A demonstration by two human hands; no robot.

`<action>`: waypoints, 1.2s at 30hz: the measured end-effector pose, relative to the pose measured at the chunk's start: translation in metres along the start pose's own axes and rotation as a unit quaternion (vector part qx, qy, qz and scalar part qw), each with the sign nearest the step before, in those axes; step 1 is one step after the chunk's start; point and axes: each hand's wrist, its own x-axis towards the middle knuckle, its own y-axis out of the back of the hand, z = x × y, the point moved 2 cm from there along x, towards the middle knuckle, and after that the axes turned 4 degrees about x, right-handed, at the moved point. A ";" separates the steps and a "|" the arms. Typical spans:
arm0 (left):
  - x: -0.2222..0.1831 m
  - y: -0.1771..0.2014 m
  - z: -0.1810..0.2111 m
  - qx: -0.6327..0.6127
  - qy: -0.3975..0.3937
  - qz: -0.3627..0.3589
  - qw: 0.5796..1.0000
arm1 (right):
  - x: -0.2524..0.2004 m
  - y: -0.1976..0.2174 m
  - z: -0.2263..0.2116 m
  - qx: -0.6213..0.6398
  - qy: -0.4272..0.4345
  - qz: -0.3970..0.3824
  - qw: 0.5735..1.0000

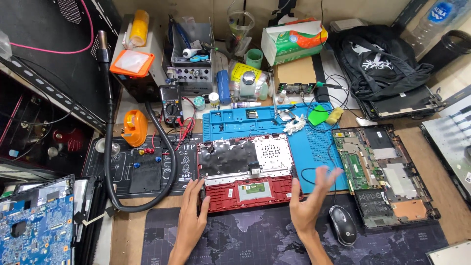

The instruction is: Disassembling a laptop by removing screws and separating the chassis components on a repair bench.

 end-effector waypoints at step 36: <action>0.005 0.013 -0.005 -0.001 -0.037 -0.029 0.999 | -0.001 0.000 0.006 0.077 -0.091 -0.106 0.987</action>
